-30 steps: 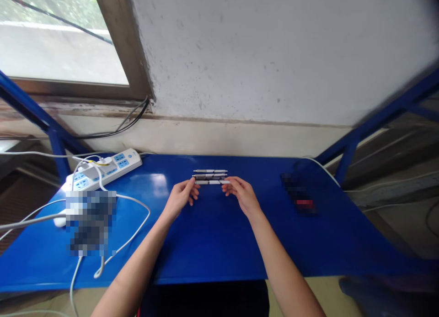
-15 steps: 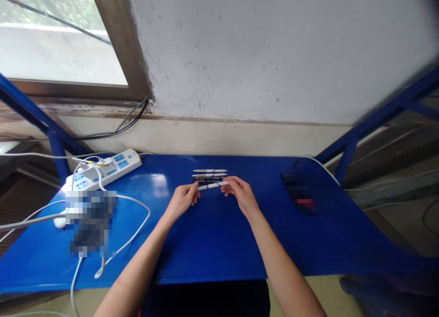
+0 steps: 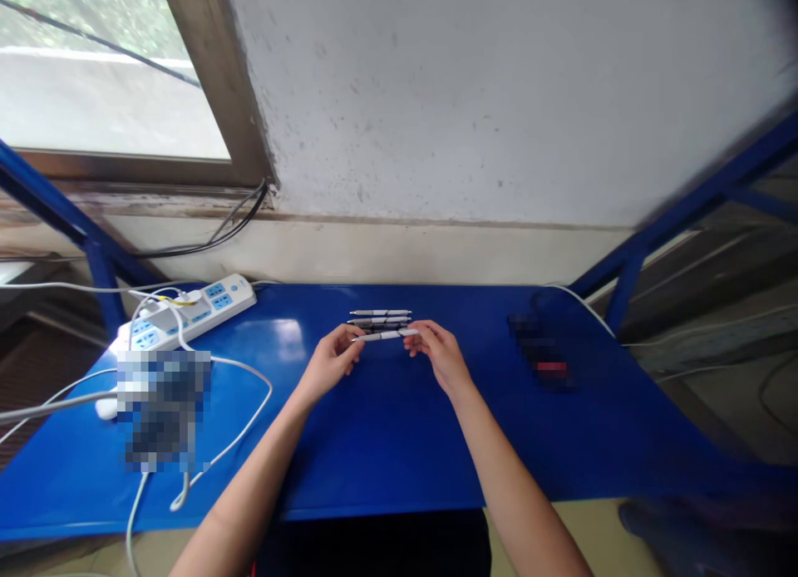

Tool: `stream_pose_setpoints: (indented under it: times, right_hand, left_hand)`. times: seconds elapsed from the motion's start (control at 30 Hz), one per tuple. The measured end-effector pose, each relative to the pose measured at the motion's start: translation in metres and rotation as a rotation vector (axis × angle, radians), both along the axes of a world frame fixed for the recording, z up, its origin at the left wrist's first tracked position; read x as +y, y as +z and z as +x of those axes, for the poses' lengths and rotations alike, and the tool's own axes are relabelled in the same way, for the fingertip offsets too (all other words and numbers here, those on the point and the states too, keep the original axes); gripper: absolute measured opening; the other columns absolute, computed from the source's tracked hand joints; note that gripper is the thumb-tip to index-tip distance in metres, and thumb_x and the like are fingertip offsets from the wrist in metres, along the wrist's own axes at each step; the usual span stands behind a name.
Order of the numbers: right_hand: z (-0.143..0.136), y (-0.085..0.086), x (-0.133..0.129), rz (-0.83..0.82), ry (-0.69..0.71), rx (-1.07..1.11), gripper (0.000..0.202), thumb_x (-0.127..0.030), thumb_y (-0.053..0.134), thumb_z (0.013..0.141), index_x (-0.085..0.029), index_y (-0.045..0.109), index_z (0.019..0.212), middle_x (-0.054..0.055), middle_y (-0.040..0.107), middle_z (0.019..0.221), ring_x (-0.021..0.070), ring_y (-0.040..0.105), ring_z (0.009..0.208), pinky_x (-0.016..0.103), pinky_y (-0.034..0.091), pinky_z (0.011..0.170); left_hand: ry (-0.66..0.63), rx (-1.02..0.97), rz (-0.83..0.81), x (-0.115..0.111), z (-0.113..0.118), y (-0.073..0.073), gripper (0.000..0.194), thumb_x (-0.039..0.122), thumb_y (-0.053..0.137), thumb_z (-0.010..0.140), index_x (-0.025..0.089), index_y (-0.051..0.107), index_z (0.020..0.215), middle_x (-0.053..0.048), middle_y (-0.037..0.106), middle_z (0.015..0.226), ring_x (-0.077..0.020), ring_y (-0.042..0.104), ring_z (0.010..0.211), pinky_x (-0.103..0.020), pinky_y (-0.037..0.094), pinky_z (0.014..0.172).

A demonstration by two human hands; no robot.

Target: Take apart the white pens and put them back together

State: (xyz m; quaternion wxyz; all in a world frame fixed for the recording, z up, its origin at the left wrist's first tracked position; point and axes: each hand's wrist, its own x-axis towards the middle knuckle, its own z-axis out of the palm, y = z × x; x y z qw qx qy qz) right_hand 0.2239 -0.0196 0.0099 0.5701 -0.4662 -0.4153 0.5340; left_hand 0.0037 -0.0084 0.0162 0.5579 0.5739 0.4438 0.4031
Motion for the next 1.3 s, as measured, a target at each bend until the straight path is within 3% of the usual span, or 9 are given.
stream_pose_setpoints:
  times: [0.17, 0.33, 0.5, 0.77, 1.0, 1.3]
  right_hand:
    - [-0.001, 0.0, 0.0, 0.004, 0.021, -0.009, 0.028, -0.045, 0.065, 0.079, -0.018, 0.068, 0.087, 0.006, 0.069, 0.071, 0.0184, 0.064, 0.064, 0.028, 0.047, 0.056]
    - [0.001, 0.0, 0.0, 0.0, 0.0, -0.008, 0.028, -0.046, 0.064, 0.08, -0.018, 0.068, 0.088, 0.006, 0.069, 0.071, 0.0179, 0.063, 0.064, 0.029, 0.048, 0.056]
    - [0.004, 0.0, 0.0, 0.023, 0.0, 0.001, 0.028, -0.045, 0.064, 0.081, -0.019, 0.068, 0.09, 0.005, 0.069, 0.073, 0.0183, 0.064, 0.066, 0.029, 0.047, 0.058]
    - [0.001, 0.001, 0.0, -0.002, -0.011, -0.017, 0.028, -0.045, 0.065, 0.08, -0.018, 0.068, 0.088, 0.006, 0.069, 0.072, 0.0172, 0.062, 0.063, 0.029, 0.046, 0.056]
    - [0.002, -0.001, 0.0, -0.045, 0.134, 0.183, 0.026, -0.043, 0.063, 0.08, -0.022, 0.068, 0.094, -0.002, 0.055, 0.059, 0.0143, 0.051, 0.053, 0.03, 0.044, 0.054]
    - [0.001, 0.006, -0.002, -0.06, 0.179, 0.339, 0.033, -0.05, 0.049, 0.088, -0.027, 0.066, 0.103, 0.003, 0.055, 0.075, 0.0186, 0.052, 0.068, 0.032, 0.042, 0.056]
  left_hand:
    - [0.018, 0.075, -0.076, 0.0, 0.0, -0.001, 0.045, 0.055, 0.047, 0.086, 0.013, 0.062, 0.078, -0.001, 0.053, 0.06, -0.0087, 0.047, 0.046, -0.018, 0.034, 0.037]
    - [0.027, 0.01, -0.005, -0.001, 0.001, 0.001, 0.037, 0.05, 0.061, 0.08, 0.017, 0.062, 0.096, 0.002, 0.055, 0.066, -0.007, 0.046, 0.044, -0.018, 0.037, 0.038]
    - [0.008, 0.026, -0.091, 0.0, 0.001, 0.0, 0.044, 0.056, 0.05, 0.084, 0.014, 0.062, 0.085, 0.001, 0.053, 0.061, -0.0062, 0.043, 0.04, -0.017, 0.033, 0.034]
    - [-0.007, -0.024, -0.064, 0.0, 0.0, 0.003, 0.04, 0.052, 0.055, 0.083, 0.014, 0.065, 0.086, 0.001, 0.055, 0.062, -0.0065, 0.045, 0.043, -0.019, 0.034, 0.039]
    - [0.113, -0.12, -0.09, 0.0, 0.001, 0.006, 0.035, 0.049, 0.064, 0.077, 0.014, 0.064, 0.082, -0.001, 0.058, 0.067, -0.0078, 0.049, 0.05, -0.02, 0.038, 0.043]
    - [0.126, -0.363, -0.166, -0.001, 0.002, 0.012, 0.031, 0.036, 0.074, 0.072, 0.015, 0.064, 0.093, 0.0, 0.06, 0.072, -0.0074, 0.052, 0.058, -0.02, 0.04, 0.053]
